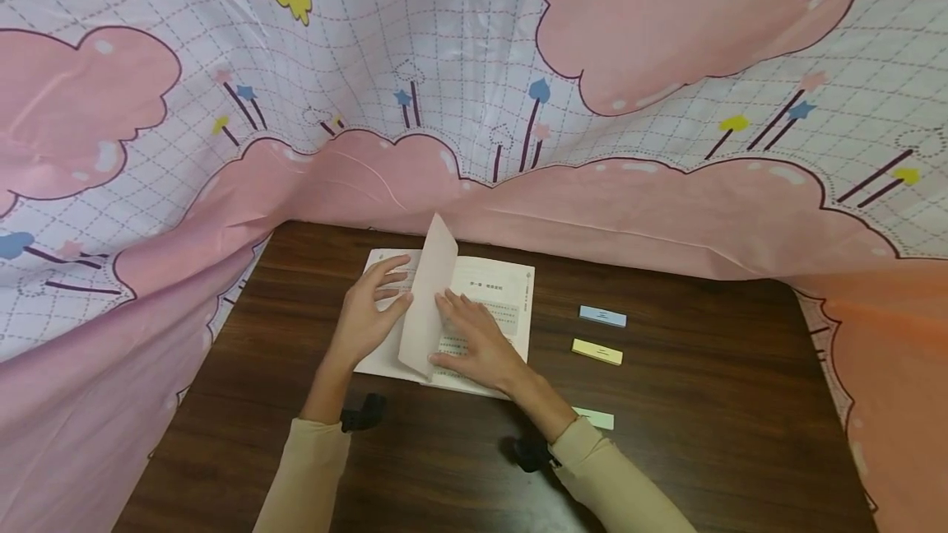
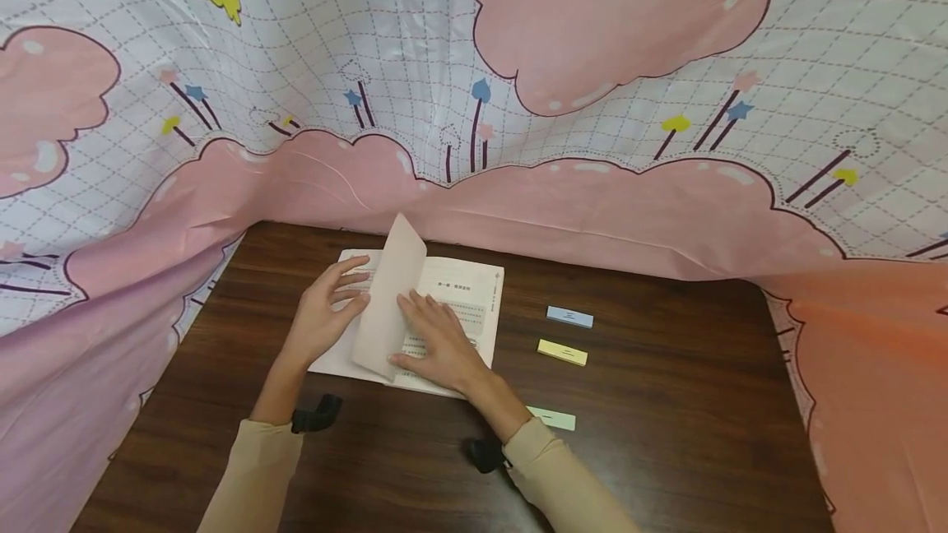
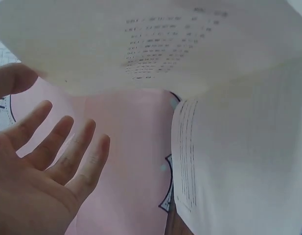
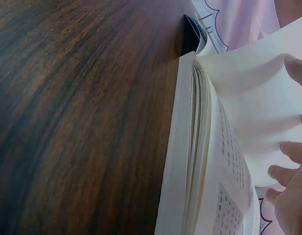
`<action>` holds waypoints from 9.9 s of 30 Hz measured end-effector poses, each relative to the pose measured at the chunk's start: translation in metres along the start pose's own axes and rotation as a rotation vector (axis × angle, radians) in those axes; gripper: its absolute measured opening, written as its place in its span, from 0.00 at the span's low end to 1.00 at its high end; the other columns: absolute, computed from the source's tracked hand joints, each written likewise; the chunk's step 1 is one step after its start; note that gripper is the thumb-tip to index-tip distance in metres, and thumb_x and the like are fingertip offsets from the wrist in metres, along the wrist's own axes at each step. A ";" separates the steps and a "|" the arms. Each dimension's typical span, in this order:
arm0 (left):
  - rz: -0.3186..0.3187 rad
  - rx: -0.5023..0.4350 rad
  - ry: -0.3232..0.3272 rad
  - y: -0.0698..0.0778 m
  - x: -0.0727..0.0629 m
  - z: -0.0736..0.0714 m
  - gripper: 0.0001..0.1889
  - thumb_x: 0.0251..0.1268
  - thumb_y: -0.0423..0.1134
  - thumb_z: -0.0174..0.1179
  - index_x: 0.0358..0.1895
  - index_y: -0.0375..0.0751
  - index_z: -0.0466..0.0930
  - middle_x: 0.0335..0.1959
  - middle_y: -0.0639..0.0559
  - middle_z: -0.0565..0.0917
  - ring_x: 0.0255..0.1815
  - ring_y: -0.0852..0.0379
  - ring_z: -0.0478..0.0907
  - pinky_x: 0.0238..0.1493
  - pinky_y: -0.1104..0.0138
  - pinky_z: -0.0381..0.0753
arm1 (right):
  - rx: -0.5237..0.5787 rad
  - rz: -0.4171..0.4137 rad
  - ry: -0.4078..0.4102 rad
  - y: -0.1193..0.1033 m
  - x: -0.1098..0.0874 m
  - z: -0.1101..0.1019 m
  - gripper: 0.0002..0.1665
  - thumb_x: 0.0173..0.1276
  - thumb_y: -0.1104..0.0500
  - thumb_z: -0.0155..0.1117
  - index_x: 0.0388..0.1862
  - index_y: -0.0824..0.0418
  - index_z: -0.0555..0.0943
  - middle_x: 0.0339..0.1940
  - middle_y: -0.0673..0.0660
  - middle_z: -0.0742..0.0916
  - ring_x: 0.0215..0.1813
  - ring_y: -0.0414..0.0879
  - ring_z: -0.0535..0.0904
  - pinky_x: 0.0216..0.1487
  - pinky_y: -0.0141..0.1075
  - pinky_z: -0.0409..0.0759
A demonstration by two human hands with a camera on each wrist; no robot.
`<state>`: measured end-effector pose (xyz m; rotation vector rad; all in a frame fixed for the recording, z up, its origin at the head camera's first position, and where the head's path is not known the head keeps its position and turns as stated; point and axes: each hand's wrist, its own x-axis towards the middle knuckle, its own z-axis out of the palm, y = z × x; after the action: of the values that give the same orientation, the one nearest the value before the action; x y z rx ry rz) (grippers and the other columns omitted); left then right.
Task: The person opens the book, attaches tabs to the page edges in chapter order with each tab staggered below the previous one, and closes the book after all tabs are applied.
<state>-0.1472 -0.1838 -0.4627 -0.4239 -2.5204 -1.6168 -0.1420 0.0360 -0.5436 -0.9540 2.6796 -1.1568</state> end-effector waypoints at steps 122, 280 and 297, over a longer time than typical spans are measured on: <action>-0.330 0.752 -0.223 -0.127 -0.019 -0.026 0.37 0.60 0.53 0.70 0.73 0.55 0.68 0.76 0.32 0.56 0.74 0.27 0.52 0.64 0.30 0.57 | -0.636 -0.137 -0.211 0.049 0.085 0.005 0.45 0.57 0.18 0.53 0.68 0.38 0.76 0.75 0.51 0.70 0.78 0.52 0.58 0.74 0.65 0.47; -0.015 0.577 0.070 -0.078 -0.016 0.070 0.13 0.64 0.34 0.67 0.51 0.46 0.87 0.49 0.48 0.85 0.50 0.47 0.80 0.53 0.53 0.80 | -0.391 -0.003 0.143 0.068 -0.157 -0.063 0.27 0.52 0.47 0.80 0.52 0.52 0.87 0.52 0.49 0.85 0.57 0.50 0.79 0.60 0.54 0.73; 0.037 0.554 0.052 -0.075 -0.014 0.071 0.14 0.60 0.32 0.68 0.49 0.45 0.87 0.48 0.48 0.86 0.50 0.46 0.81 0.53 0.51 0.76 | -0.405 0.048 0.139 0.069 -0.181 -0.067 0.23 0.46 0.42 0.83 0.40 0.48 0.88 0.40 0.43 0.80 0.46 0.43 0.77 0.46 0.48 0.78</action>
<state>-0.1521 -0.1511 -0.5616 -0.3495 -2.7424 -0.8397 -0.0520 0.2174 -0.5735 -0.8720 3.1029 -0.7061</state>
